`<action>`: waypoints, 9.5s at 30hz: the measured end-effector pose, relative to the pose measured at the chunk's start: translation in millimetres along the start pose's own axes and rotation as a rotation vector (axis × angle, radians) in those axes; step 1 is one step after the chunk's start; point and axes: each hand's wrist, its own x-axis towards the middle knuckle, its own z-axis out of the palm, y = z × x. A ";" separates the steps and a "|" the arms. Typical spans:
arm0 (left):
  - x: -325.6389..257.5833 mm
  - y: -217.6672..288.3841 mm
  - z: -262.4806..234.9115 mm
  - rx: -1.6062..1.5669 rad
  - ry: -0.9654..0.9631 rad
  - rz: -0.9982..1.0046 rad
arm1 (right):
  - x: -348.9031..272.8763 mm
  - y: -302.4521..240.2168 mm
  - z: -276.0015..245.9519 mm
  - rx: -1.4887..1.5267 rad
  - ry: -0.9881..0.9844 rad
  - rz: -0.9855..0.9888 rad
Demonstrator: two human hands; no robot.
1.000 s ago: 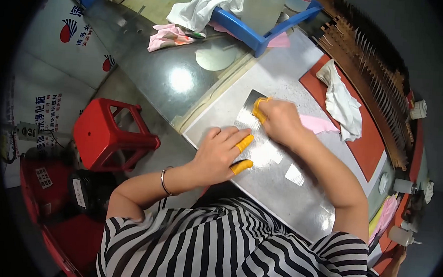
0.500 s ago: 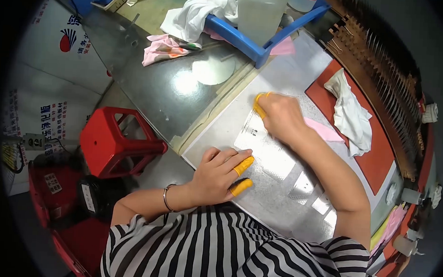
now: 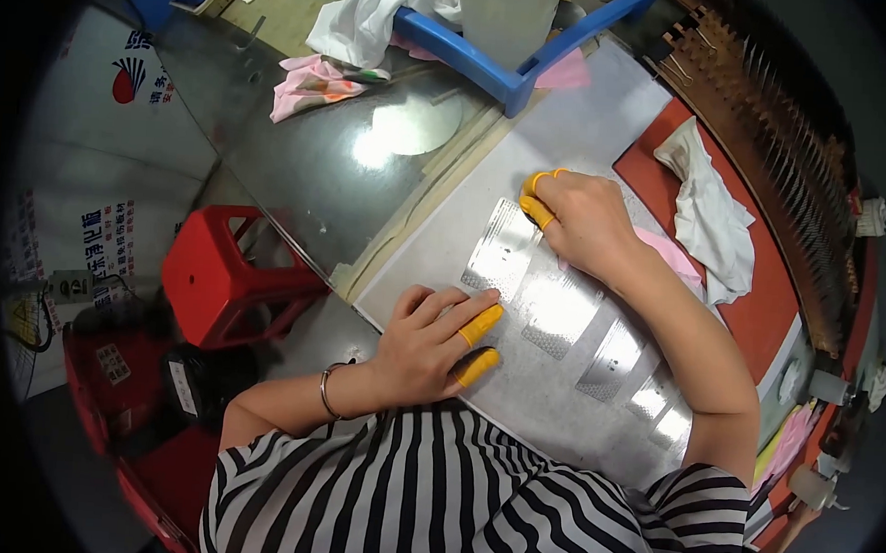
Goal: The person wipes small rectangular metal plates with a cleaning cloth, then organizes them into a storage rack.
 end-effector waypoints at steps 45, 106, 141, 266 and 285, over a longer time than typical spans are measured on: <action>-4.8 3.2 3.8 -0.015 0.115 0.030 | 2.9 -7.5 -5.7 -0.130 0.028 -0.042; 31.0 25.4 -2.5 -0.553 -0.022 -0.170 | -310.7 -1.0 -173.1 -0.623 0.119 0.859; 107.9 180.5 18.0 -1.257 -0.617 0.032 | -307.5 -98.3 -118.8 0.256 0.443 0.532; 183.9 395.0 257.9 -0.433 -0.529 1.097 | -532.9 -64.2 -98.5 -0.476 0.772 1.545; 212.5 410.2 291.8 -0.569 -0.810 0.975 | -512.2 -108.2 -114.5 0.025 0.660 1.324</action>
